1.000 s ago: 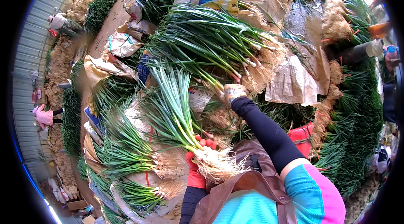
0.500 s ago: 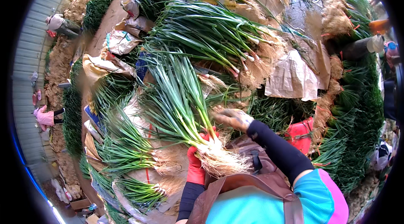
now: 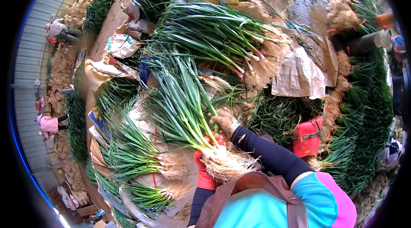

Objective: The person bundles scallions by gathering them together and tying them with a red string by hand on a floor workspace.

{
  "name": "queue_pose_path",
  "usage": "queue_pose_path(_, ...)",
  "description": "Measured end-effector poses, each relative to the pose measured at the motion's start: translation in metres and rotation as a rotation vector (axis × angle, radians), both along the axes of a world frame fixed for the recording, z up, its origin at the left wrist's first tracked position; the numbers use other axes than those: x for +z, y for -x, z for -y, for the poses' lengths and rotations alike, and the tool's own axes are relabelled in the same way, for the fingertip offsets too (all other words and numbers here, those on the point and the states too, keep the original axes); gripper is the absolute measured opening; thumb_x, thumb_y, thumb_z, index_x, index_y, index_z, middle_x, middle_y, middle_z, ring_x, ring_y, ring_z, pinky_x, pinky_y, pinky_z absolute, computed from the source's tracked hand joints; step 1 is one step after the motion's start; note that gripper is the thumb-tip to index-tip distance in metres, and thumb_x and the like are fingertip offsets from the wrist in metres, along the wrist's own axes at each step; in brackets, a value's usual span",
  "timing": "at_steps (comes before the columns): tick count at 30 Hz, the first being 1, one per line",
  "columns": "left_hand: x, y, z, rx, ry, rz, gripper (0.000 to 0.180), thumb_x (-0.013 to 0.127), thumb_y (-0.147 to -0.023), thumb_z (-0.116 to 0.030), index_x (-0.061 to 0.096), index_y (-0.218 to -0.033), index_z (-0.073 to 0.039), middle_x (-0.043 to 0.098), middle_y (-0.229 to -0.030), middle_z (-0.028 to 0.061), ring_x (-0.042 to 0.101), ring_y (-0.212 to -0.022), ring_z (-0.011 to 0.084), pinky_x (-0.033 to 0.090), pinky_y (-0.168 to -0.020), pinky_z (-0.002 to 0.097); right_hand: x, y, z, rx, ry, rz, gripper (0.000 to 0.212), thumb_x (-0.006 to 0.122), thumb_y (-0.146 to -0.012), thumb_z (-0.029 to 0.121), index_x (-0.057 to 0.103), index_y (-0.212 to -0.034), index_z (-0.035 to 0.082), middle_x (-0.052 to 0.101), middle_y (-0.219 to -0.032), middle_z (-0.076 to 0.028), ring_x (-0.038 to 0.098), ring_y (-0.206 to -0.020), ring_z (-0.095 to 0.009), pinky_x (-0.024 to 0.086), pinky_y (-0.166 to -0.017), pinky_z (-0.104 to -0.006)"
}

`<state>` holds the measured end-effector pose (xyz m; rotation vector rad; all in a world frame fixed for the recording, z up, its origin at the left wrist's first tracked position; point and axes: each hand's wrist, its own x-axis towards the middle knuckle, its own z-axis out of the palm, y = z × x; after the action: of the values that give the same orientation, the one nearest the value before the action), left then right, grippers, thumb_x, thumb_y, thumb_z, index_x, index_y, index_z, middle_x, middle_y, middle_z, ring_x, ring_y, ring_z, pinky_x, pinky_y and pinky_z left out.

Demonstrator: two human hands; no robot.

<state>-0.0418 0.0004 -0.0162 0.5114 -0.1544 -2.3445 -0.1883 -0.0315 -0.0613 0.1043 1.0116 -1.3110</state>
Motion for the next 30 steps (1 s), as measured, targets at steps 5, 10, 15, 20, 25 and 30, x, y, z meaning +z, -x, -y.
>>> queue_pose_path(5,0.006,-0.013,0.002,0.022,0.015,0.006,0.069,0.067,-0.071,-0.045,0.041,-0.128,-0.015,0.035,-0.135,0.0197,0.052,-0.105,0.0289,0.04,-0.094,0.0432,0.006,0.046,0.004,0.05,-0.028,-0.227,0.021,0.054,-0.087,0.021,0.057,-0.101,0.006,0.058,-0.073,-0.003,0.051,-0.061,-0.01,0.043,-0.054,-0.0241)
queue_pose_path(10,-0.017,-0.026,-0.003,0.08,-0.013,-0.272,0.081,0.067,-0.072,-0.043,0.027,-0.138,-0.022,0.045,-0.126,0.0118,0.05,-0.091,0.0211,0.037,-0.091,0.0417,0.025,0.064,-0.01,0.387,-0.063,-0.621,0.032,0.052,-0.089,0.031,0.058,-0.107,0.005,0.061,-0.082,-0.004,0.054,-0.07,-0.008,0.044,-0.059,-0.0226)
queue_pose_path(15,-0.015,-0.021,-0.001,0.024,0.093,-0.203,0.075,0.064,-0.07,-0.046,0.036,-0.132,-0.014,0.038,-0.133,0.0119,0.037,-0.117,0.0278,0.021,-0.106,0.0484,0.028,0.035,-0.026,-0.016,0.339,0.083,0.039,0.052,-0.089,0.03,0.053,-0.112,-0.001,0.061,-0.1,-0.01,0.061,-0.084,-0.017,0.05,-0.076,-0.0295)
queue_pose_path(20,-0.003,-0.017,0.001,-0.206,0.024,0.139,0.076,0.065,-0.067,-0.044,0.041,-0.128,-0.006,0.031,-0.139,0.0179,0.033,-0.125,0.0356,0.029,-0.102,0.0486,0.021,0.007,-0.023,0.405,0.251,-0.108,0.034,0.049,-0.091,0.03,0.056,-0.114,0.006,0.06,-0.106,-0.004,0.053,-0.098,-0.013,0.041,-0.085,-0.0275)
queue_pose_path(25,-0.019,-0.03,-0.011,-0.077,-0.112,0.073,0.077,0.067,-0.065,-0.044,0.041,-0.127,-0.004,0.033,-0.136,0.0191,0.048,-0.113,0.0329,0.039,-0.096,0.046,0.0,-0.003,0.007,0.303,0.144,0.19,0.022,0.056,-0.087,0.029,0.059,-0.095,0.008,0.061,-0.074,0.001,0.046,-0.052,-0.005,0.033,-0.044,-0.0196)
queue_pose_path(30,-0.006,-0.02,-0.006,-0.025,-0.048,0.042,0.071,0.066,-0.069,-0.042,0.043,-0.124,-0.005,0.041,-0.13,0.014,0.051,-0.1,0.0241,0.039,-0.093,0.0399,0.005,-0.009,0.015,0.364,0.127,0.22,0.017,0.062,-0.084,0.021,0.056,-0.093,0.007,0.059,-0.073,0.0,0.044,-0.048,-0.005,0.037,-0.043,-0.019)
